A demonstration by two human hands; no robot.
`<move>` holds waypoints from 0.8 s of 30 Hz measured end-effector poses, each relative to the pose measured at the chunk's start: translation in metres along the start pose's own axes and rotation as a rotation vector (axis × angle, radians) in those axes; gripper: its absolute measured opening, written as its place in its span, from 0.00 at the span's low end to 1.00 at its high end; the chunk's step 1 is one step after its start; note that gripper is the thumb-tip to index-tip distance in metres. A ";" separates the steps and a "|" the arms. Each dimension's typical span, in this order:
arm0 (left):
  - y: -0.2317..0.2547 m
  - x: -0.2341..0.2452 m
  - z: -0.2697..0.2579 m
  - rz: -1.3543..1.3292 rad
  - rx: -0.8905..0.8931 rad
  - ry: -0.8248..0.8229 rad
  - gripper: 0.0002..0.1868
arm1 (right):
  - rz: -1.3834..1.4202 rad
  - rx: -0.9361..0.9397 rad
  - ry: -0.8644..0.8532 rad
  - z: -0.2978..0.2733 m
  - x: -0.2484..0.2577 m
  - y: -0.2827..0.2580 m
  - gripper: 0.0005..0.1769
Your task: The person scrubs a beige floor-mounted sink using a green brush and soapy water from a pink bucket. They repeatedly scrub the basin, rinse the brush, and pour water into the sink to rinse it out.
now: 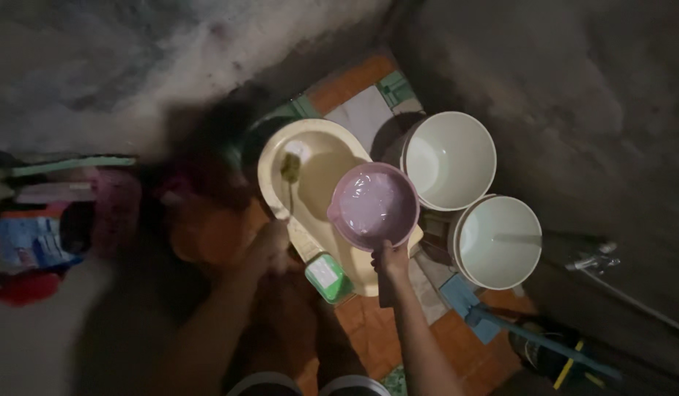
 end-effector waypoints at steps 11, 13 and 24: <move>0.015 0.046 -0.013 0.068 -0.036 -0.081 0.16 | -0.746 0.234 0.340 0.021 -0.037 0.024 0.56; 0.015 0.056 -0.013 0.094 -0.040 -0.118 0.15 | -0.783 0.299 0.362 0.021 -0.045 0.025 0.58; 0.034 0.116 0.004 0.156 -0.014 -0.139 0.11 | -0.671 0.230 0.213 0.002 -0.091 -0.007 0.59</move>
Point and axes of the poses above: each hand's wrist, its own z-axis towards the middle knuckle, its own x-axis out of the back of the hand, y = z × x, the point moved 3 cm from there along z, towards the middle knuckle, and after that the axes turned 11 degrees about -z, right-handed, at the moved point
